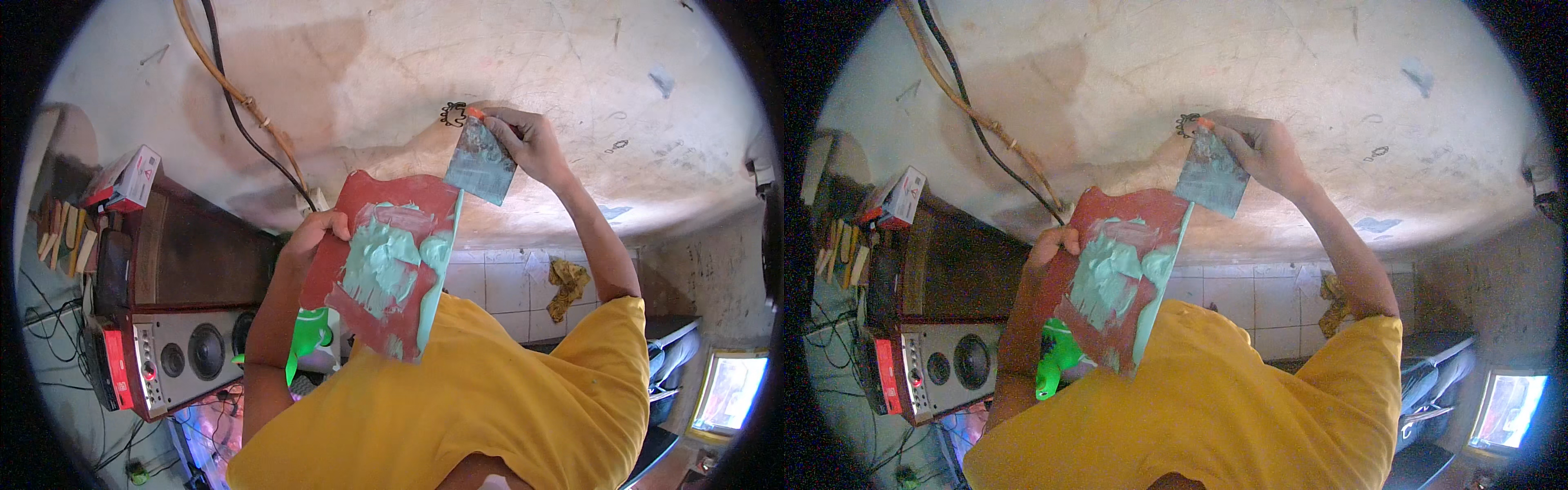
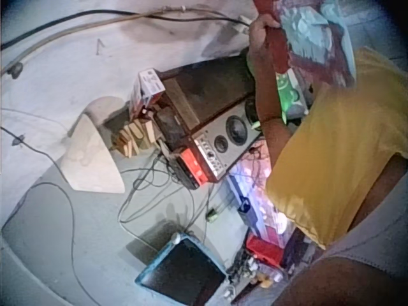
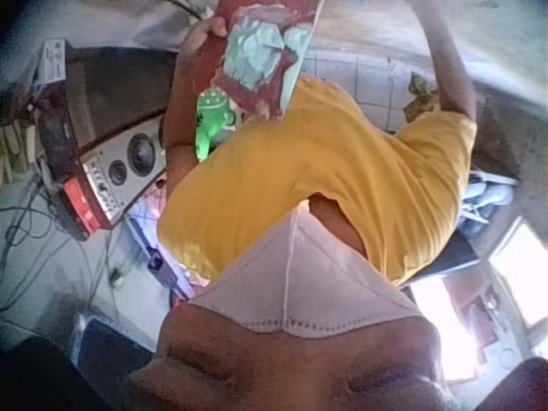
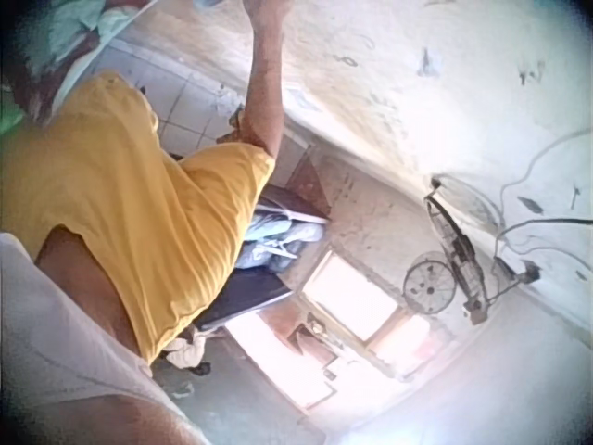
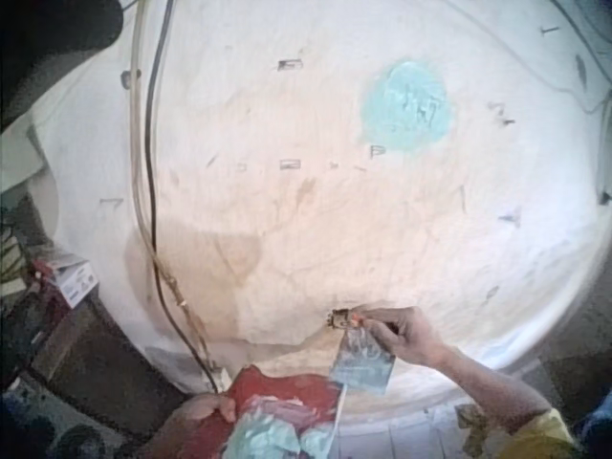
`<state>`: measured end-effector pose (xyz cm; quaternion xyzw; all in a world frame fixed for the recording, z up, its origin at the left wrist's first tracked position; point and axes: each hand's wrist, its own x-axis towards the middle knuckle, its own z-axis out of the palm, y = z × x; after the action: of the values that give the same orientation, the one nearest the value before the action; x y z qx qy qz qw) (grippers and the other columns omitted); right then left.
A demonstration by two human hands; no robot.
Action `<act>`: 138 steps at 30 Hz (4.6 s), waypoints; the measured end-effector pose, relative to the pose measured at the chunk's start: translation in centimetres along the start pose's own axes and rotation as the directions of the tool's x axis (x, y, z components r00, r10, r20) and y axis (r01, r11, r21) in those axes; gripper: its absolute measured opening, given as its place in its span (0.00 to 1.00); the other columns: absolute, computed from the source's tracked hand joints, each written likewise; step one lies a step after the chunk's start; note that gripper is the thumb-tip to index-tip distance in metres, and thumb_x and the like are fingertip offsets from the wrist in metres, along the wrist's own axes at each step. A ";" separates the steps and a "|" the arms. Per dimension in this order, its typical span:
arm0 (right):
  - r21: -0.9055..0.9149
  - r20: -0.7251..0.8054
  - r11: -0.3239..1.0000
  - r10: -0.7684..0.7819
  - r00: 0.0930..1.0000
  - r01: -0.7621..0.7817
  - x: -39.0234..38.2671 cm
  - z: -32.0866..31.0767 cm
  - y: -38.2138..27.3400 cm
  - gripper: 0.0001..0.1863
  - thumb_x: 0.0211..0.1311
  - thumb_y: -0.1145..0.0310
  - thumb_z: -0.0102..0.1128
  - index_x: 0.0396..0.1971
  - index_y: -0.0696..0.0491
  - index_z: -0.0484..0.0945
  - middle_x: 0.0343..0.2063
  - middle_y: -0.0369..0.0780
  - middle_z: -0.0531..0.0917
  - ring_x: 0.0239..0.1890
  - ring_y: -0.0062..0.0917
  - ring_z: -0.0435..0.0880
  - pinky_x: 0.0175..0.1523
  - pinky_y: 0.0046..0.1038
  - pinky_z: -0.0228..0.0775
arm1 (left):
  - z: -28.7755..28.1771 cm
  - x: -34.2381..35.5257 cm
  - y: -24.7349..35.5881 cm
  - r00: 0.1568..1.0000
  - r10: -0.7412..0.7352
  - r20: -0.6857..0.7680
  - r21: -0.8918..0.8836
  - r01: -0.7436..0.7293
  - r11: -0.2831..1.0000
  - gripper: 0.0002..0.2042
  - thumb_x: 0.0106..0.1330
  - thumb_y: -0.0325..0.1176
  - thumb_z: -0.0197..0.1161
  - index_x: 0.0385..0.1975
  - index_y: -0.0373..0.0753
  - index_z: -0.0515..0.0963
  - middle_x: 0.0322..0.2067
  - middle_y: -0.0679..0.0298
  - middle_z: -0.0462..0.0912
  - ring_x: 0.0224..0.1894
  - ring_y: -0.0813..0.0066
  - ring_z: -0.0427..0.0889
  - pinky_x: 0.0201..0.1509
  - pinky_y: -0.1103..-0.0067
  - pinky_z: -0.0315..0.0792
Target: The person applies a green paste to a wall using a putty knife and then smooths the area with the blade.
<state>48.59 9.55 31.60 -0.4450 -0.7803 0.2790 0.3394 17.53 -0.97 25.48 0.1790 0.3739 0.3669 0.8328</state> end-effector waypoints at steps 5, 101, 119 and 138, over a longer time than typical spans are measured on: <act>0.039 0.030 0.999 -0.004 1.000 0.003 -1.5 1.9 0.8 0.11 0.60 0.69 0.52 0.39 0.59 0.78 0.24 0.38 0.80 0.23 0.14 0.72 0.29 0.21 0.68 | -3.2 1.8 -0.3 0.991 -0.136 -0.006 -0.018 0.136 0.991 0.11 0.43 0.24 0.49 0.27 0.31 0.74 0.24 0.57 0.79 0.21 0.68 0.77 0.30 0.76 0.74; -0.826 -0.563 0.532 -0.793 0.231 -0.187 8.4 -1.1 -9.3 0.19 0.38 0.71 0.67 0.37 0.42 0.81 0.34 0.28 0.79 0.27 0.16 0.73 0.49 0.26 0.59 | -8.3 1.1 -4.7 0.985 -0.022 0.170 -0.223 0.061 0.973 0.25 0.48 0.27 0.48 0.51 0.31 0.65 0.47 0.54 0.73 0.49 0.59 0.73 0.56 0.66 0.65; -0.797 -0.603 0.603 -0.797 0.001 0.009 2.9 -2.4 -8.8 0.11 0.46 0.79 0.61 0.32 0.55 0.72 0.36 0.44 0.80 0.34 0.30 0.80 0.39 0.24 0.73 | -9.1 0.4 -5.9 0.966 -0.133 0.220 -0.241 0.186 0.953 0.26 0.48 0.29 0.49 0.52 0.31 0.64 0.47 0.53 0.73 0.47 0.58 0.74 0.54 0.66 0.66; 0.480 -0.414 0.874 0.153 0.898 0.073 -5.1 -7.0 -13.6 0.14 0.61 0.73 0.49 0.46 0.61 0.72 0.35 0.39 0.78 0.36 0.18 0.77 0.41 0.21 0.72 | -11.8 0.7 -5.5 0.976 0.055 0.211 -0.079 -0.039 0.996 0.21 0.48 0.25 0.49 0.47 0.33 0.68 0.41 0.56 0.76 0.43 0.61 0.76 0.51 0.68 0.69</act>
<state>49.06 -0.12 44.50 -0.4135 -0.5790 0.3646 0.6006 11.62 -3.84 14.25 0.1947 0.2643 0.3787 0.8653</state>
